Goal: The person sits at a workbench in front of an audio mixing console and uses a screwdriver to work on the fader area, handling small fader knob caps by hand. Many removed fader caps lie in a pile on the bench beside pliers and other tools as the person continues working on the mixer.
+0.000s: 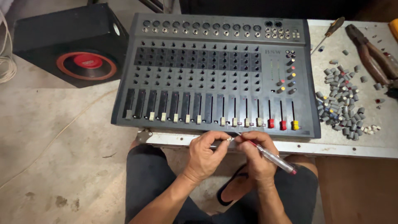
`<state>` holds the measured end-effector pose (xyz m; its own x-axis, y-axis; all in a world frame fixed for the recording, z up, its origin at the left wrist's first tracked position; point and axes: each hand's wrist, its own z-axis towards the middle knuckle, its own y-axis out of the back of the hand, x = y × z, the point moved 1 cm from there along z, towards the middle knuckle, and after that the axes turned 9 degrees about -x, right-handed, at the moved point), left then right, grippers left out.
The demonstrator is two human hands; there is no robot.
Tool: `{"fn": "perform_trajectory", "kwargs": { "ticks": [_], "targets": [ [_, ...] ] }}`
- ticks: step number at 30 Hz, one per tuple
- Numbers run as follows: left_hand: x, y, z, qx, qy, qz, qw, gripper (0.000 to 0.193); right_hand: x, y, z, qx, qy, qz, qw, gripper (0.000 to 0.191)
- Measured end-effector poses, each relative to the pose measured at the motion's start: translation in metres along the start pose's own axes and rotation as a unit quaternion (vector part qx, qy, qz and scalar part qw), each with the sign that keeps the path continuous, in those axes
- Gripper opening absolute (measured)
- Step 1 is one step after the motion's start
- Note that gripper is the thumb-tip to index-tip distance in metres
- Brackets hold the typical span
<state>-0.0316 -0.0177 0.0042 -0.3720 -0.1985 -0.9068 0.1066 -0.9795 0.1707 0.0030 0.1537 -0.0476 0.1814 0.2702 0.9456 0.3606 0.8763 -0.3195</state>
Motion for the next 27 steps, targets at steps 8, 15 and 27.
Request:
{"fn": "perform_trajectory", "kwargs": {
  "ticks": [8, 15, 27],
  "targets": [
    [0.009, -0.001, -0.001, 0.010, 0.009, -0.004, 1.000, 0.012, -0.013, 0.003, 0.002, 0.010, 0.012, -0.042, 0.999, 0.009],
    [0.014, -0.001, 0.000, 0.013, 0.005, -0.006, 1.000, 0.012, -0.014, 0.001, 0.001, 0.016, 0.037, -0.075, 0.996, 0.009],
    [0.015, 0.002, -0.001, 0.015, 0.012, -0.036, 0.999, 0.013, -0.014, -0.004, 0.001, 0.040, 0.041, -0.065, 0.996, 0.010]
  ]
}}
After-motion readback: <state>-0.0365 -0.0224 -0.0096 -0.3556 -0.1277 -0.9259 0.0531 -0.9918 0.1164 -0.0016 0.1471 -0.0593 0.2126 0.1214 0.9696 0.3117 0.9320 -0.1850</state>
